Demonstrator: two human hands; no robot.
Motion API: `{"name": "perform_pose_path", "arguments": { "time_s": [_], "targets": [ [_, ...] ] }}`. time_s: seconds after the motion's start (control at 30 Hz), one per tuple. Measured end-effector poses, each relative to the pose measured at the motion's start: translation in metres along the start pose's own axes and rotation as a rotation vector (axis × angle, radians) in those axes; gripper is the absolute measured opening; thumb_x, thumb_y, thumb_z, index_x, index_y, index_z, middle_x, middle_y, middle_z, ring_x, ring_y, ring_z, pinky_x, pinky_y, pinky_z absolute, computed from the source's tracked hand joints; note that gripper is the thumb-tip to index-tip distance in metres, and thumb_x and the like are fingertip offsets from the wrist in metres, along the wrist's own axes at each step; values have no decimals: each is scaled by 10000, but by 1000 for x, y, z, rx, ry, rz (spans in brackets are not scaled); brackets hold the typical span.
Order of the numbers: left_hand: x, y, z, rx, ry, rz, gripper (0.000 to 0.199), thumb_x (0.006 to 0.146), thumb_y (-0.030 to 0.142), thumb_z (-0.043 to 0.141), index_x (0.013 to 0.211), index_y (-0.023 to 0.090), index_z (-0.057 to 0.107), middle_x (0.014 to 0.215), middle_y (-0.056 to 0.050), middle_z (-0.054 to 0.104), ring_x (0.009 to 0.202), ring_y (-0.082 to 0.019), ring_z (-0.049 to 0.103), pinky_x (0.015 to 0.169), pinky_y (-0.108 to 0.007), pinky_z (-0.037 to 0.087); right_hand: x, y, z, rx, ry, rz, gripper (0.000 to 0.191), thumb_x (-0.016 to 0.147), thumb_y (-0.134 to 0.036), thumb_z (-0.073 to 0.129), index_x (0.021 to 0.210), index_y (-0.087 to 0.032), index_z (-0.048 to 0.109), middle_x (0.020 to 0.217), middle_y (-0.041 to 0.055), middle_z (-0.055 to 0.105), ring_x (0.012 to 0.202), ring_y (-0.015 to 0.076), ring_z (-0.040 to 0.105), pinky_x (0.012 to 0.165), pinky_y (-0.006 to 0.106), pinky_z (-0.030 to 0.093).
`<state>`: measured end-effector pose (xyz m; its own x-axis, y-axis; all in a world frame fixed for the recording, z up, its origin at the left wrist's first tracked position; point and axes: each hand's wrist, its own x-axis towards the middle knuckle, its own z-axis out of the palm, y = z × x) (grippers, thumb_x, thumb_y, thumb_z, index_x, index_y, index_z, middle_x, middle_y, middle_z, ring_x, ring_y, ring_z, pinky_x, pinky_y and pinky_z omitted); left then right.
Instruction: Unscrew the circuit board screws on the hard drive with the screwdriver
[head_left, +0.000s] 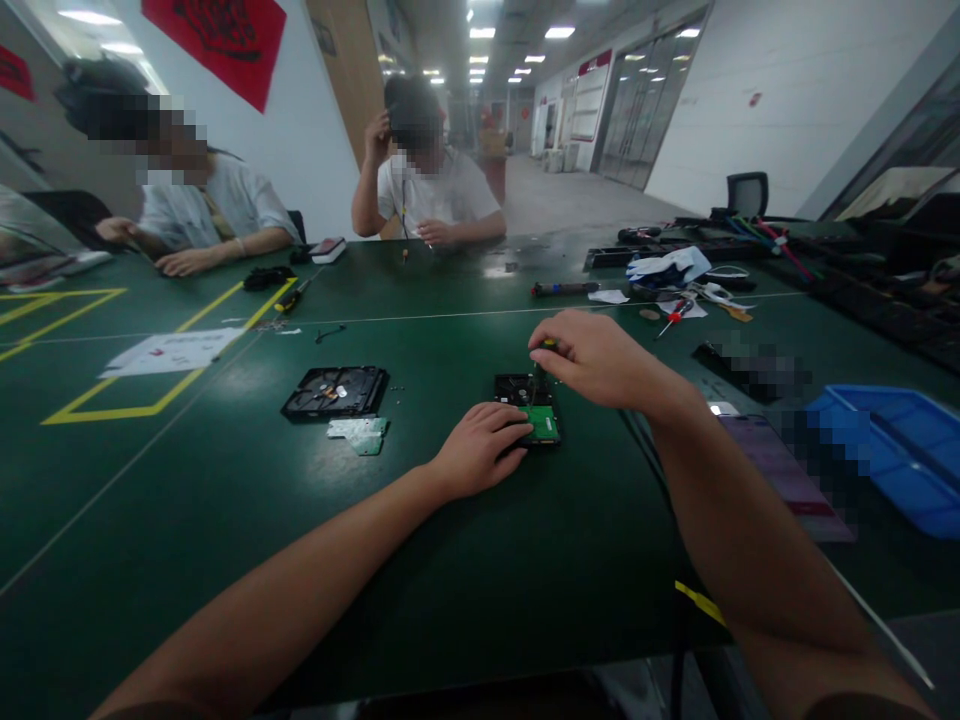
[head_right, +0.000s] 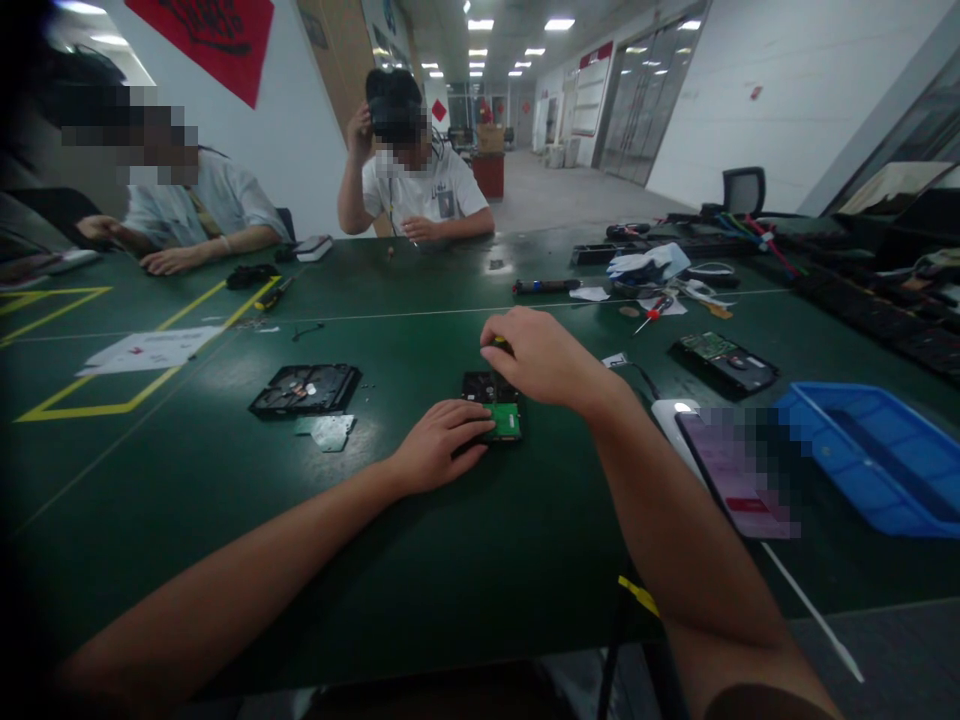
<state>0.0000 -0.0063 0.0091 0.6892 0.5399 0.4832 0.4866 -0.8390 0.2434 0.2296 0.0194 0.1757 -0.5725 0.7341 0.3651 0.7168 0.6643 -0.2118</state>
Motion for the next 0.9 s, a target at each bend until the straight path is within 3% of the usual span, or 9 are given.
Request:
{"name": "perform_pose_path", "arguments": {
  "time_s": [0.1, 0.23, 0.33, 0.43, 0.63, 0.9],
  "targets": [
    [0, 0, 1, 3, 7, -2, 352, 1054, 346, 617, 1385, 239, 673, 1402, -104, 693, 1351, -305, 626, 1160, -545, 500, 2, 1, -1, 5, -18, -8, 227, 1021, -284, 598, 1061, -181, 797, 1041, 104, 798, 923, 240, 693, 862, 356, 470],
    [0, 0, 1, 8, 8, -4, 348, 1054, 341, 619, 1377, 225, 679, 1402, -108, 695, 1344, -309, 628, 1156, -542, 501, -1, 1, -2, 49, -26, -24, 250, 991, -179, 571, 1113, -187, 789, 1129, 100, 811, 1014, 250, 715, 928, 362, 484],
    [0, 0, 1, 4, 5, -4, 351, 1052, 338, 618, 1384, 237, 675, 1403, -108, 693, 1348, -310, 627, 1154, -552, 502, -3, 0, -2, 66, -24, -1, 277, 976, -167, 571, 1175, -178, 763, 1105, 93, 811, 948, 236, 716, 882, 349, 488],
    [0, 0, 1, 2, 10, 3, 355, 1053, 340, 616, 1389, 237, 673, 1402, -110, 693, 1353, -306, 626, 1157, -550, 503, -2, -1, -1, 42, -10, 11, 202, 983, -208, 599, 1108, -161, 750, 1047, 102, 792, 895, 233, 691, 855, 352, 480],
    [-1, 0, 1, 7, 11, 10, 352, 1058, 345, 611, 1383, 227, 675, 1403, -111, 691, 1353, -305, 624, 1160, -540, 503, 0, 0, -1, 27, -9, -27, 151, 980, -170, 587, 997, -189, 736, 1035, 95, 763, 975, 245, 670, 919, 373, 474],
    [0, 0, 0, 7, 3, 0, 360, 1047, 330, 628, 1387, 222, 675, 1408, -115, 688, 1351, -306, 622, 1164, -541, 499, -3, -1, -2, 45, -1, -22, 284, 939, -130, 560, 1148, -166, 749, 1146, 114, 789, 1006, 249, 703, 936, 361, 489]
  ]
}}
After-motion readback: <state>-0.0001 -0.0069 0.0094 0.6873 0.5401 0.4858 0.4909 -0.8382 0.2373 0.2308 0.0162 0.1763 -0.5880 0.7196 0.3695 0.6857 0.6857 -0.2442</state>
